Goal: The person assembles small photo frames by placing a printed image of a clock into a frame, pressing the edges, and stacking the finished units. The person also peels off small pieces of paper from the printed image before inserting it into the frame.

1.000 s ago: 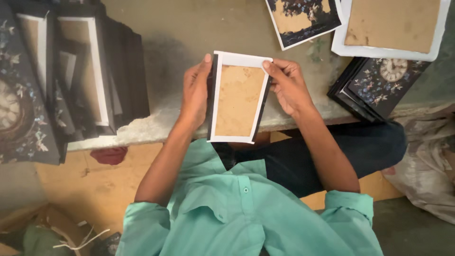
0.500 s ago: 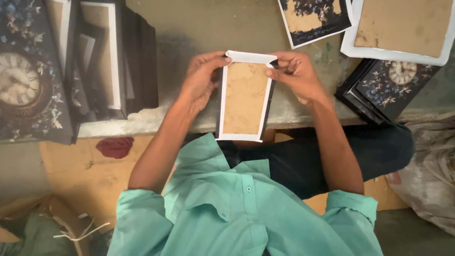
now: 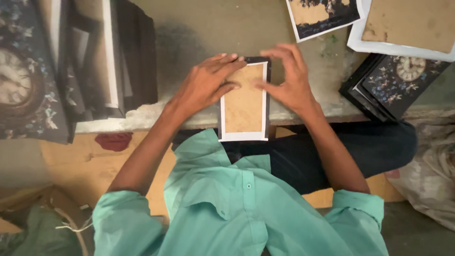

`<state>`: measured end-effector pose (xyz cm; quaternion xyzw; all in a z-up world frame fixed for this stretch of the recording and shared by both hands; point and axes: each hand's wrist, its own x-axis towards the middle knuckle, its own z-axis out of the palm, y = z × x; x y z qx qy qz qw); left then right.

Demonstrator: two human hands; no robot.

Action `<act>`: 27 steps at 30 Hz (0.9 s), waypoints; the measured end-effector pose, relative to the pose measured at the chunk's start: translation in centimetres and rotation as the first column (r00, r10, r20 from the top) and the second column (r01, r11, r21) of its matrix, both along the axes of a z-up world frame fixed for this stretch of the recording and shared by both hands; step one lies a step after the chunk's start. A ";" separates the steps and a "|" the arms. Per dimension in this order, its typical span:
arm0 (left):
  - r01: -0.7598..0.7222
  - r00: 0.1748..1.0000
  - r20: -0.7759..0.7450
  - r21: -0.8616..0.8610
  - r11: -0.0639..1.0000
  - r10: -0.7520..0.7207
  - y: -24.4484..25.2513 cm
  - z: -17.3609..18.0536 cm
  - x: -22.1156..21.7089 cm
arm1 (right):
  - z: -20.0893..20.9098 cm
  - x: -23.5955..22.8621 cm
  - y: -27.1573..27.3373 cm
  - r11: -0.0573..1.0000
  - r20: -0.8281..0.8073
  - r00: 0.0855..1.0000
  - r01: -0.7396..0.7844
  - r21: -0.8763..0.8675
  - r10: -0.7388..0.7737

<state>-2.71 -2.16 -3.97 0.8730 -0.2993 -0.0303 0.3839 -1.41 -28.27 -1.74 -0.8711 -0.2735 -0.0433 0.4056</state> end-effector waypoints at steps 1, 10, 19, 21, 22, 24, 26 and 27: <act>-0.008 1.000 0.013 0.006 1.000 0.008 -0.2 -0.1 -0.1 | 0.3 0.2 0.0 0.996 0.028 0.997 -0.079 0.033 0.078; -0.252 0.804 -0.595 -0.320 0.913 0.014 0.5 0.2 3.0 | 1.0 -0.9 0.9 0.956 -0.191 0.960 -0.238 -0.174 0.204; -0.373 0.845 0.439 0.073 0.925 0.306 -6.0 -2.7 8.8 | -0.9 -2.9 0.5 0.995 -0.077 0.993 -0.095 -0.041 0.092; -0.156 0.897 0.435 0.149 0.976 0.077 -6.7 -2.2 7.6 | -1.0 -3.4 0.6 0.990 -0.028 1.000 -0.002 -0.138 -0.002; -0.108 0.905 0.424 0.152 0.982 0.033 -6.7 -1.6 7.0 | -1.1 -3.4 0.7 0.982 -0.003 0.999 0.051 -0.180 -0.053; -0.054 0.916 0.400 0.156 0.986 -0.013 -6.9 0.0 6.6 | -1.2 -3.9 0.4 0.979 0.049 0.992 0.122 -0.163 -0.116; -0.060 0.920 0.391 0.169 0.984 -0.011 -7.2 2.2 7.7 | -1.5 -3.2 0.0 0.972 0.109 0.982 0.170 -0.160 -0.153; -0.151 0.982 0.142 0.173 0.973 0.127 -7.5 3.0 8.4 | -1.8 -3.2 -0.1 0.968 0.127 0.978 0.188 -0.167 -0.168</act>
